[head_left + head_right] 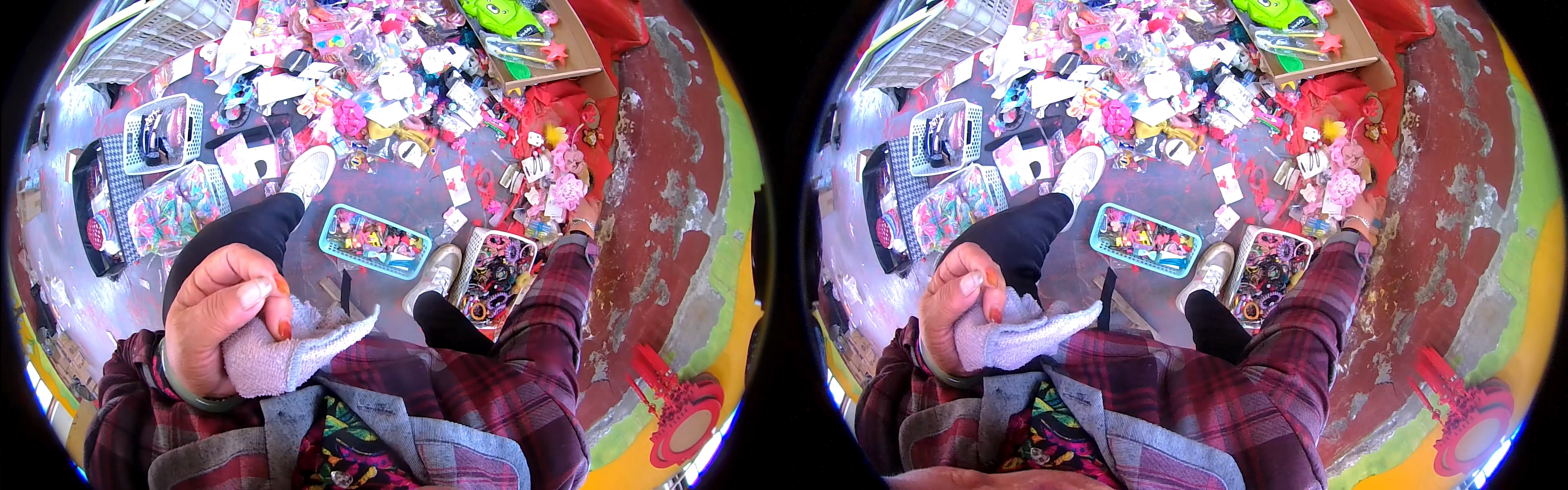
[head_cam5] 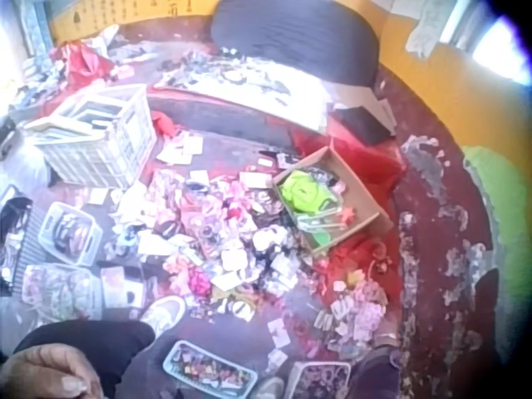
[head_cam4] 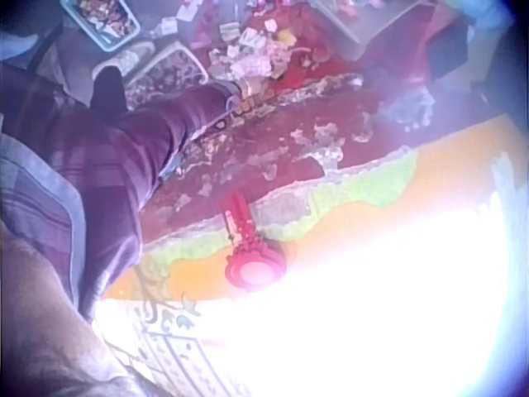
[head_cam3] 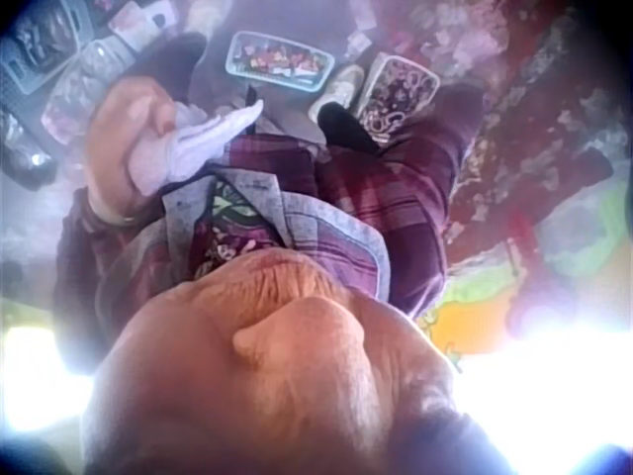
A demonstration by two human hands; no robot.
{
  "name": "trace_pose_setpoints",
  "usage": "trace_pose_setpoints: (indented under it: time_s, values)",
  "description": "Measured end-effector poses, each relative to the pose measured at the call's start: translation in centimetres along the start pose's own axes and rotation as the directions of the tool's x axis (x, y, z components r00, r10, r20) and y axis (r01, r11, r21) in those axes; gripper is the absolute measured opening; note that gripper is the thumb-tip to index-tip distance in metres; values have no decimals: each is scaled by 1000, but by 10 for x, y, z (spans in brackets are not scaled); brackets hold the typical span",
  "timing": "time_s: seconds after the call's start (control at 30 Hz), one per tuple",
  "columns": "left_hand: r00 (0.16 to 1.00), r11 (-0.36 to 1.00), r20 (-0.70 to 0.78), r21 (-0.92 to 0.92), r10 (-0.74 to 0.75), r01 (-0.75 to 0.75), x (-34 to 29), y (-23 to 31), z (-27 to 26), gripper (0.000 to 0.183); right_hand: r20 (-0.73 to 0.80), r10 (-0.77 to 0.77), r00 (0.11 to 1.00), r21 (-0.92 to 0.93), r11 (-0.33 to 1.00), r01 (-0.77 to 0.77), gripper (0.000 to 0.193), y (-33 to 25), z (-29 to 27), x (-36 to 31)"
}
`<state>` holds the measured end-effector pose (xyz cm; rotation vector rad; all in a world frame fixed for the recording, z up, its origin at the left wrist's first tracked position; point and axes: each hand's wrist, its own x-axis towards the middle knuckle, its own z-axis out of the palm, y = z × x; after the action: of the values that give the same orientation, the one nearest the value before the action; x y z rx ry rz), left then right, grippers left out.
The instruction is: The person sits on the floor and sorts through a large pile of colorful craft supplies and decorations. They pick up individual items, wipe them with a cloth, and place them into a small blue basket or a white basket nearby.
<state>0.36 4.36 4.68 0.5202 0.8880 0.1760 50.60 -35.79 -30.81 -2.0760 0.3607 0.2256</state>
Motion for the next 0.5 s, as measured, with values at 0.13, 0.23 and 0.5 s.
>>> trace_pose_setpoints:
  time_s: [0.13,0.23,0.5]
  values:
    - [999,1000,31,-10,15,-15,0,2,-10,12,395,-188,899,-874,-379,305,22,-16,-13,40]
    - [999,998,-9,34,45,-45,0,3,-6,12,645,-352,678,-764,-278,583,15,-16,105,-13]
    - [1000,999,-19,-40,16,-17,0,8,-13,11,523,-269,809,-548,621,561,52,-19,284,-169]
